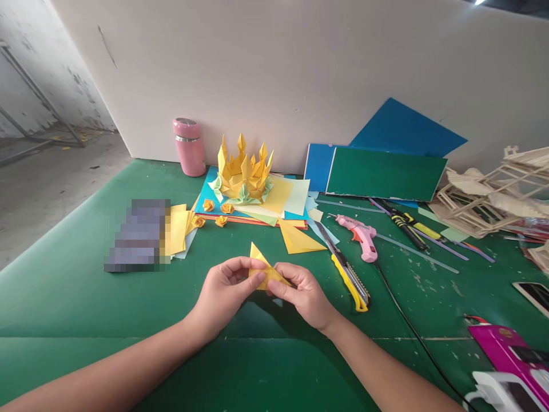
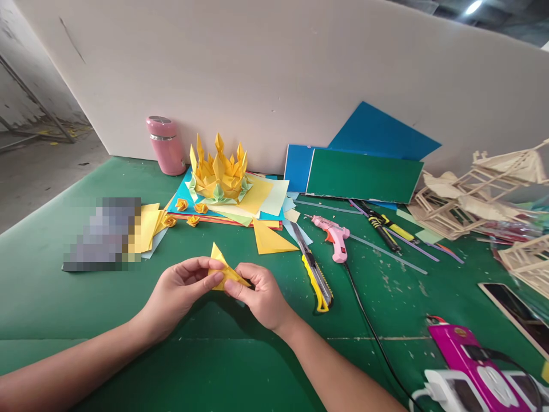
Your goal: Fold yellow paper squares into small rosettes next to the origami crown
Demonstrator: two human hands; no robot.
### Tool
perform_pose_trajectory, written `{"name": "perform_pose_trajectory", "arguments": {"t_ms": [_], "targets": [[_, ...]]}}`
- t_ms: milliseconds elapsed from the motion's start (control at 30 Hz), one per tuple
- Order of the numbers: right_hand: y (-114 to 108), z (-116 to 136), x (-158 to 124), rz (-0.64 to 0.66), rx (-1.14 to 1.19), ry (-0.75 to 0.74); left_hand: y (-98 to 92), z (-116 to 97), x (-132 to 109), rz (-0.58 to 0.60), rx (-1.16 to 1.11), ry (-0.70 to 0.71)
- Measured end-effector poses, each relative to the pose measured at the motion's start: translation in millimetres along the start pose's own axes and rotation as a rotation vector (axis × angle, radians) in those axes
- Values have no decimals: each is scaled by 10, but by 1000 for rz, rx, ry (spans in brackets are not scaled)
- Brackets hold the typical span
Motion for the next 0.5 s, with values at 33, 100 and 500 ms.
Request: {"name": "perform_pose_trajectory", "arguments": {"t_ms": [33,100,500], "targets": [[5,-5,-3,9,33,12,2,-6,1,2,3,-1],[16,-15,-12,24,106,32,1,-15,3,2,12,0],[47,-24,-33,-76,-249,-131,-12,-11,30,89,74,-58]]}}
Point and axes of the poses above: each hand's wrist, its own x-axis towards the middle knuckle, its own y-axis out of the palm, z = x × y, the point moved 1 cm from there along x, towards the middle knuckle, and after that the axes turned 11 degrees about -x, right-handed, at the moved point
